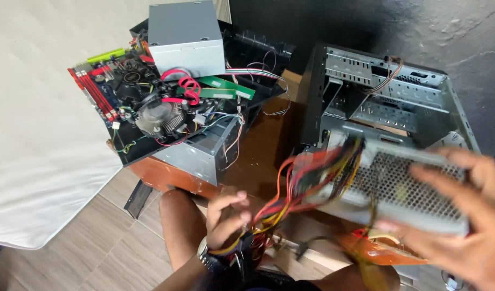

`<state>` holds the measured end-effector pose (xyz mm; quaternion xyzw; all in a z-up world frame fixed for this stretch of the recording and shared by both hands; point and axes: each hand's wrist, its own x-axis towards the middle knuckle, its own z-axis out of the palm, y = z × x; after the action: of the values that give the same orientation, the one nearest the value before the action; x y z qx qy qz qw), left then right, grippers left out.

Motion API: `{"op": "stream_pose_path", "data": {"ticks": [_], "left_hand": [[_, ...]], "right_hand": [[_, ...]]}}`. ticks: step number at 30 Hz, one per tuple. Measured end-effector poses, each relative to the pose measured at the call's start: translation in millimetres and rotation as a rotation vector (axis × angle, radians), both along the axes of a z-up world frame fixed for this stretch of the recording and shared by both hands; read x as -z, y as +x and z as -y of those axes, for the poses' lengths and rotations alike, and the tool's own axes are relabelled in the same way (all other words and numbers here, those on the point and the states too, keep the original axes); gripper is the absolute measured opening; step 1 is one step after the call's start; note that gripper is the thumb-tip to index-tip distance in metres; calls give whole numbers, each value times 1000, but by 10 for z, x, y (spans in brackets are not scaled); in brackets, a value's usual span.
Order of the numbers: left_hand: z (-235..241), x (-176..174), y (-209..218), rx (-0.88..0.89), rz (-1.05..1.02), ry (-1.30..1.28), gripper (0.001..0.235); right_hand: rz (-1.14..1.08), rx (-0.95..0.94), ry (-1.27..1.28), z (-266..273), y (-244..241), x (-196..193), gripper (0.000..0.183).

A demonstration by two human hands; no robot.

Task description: The person cleans a bundle of computer power supply cables with a brush and then uses a screwdriver to work on the motherboard inside an open computer case.

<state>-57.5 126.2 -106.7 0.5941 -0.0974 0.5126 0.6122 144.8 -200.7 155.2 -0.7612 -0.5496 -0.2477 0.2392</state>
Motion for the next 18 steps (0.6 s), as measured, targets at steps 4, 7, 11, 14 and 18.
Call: {"op": "stream_pose_path", "data": {"ticks": [4,7,11,14,18], "left_hand": [[91,-1014,-200,-310,0,371,51],[-60,-1024,-225,-444,-87,364,86],[-311,-1295,-492,-830,-85,336,38],[-534,-1686,-741,-848,-78,444,24],[-754,-1714,-1049,-1015,-94,450,20]], "right_hand": [[-5,-156,14,-448,268,-495,108],[36,-151,45,-824,628,-770,96],[-235,-289,285,-1688,1168,-812,74],[-776,-640,592,-2348,2477,-244,52],[-1167,-986,630,-3430,4446,803,56]]}}
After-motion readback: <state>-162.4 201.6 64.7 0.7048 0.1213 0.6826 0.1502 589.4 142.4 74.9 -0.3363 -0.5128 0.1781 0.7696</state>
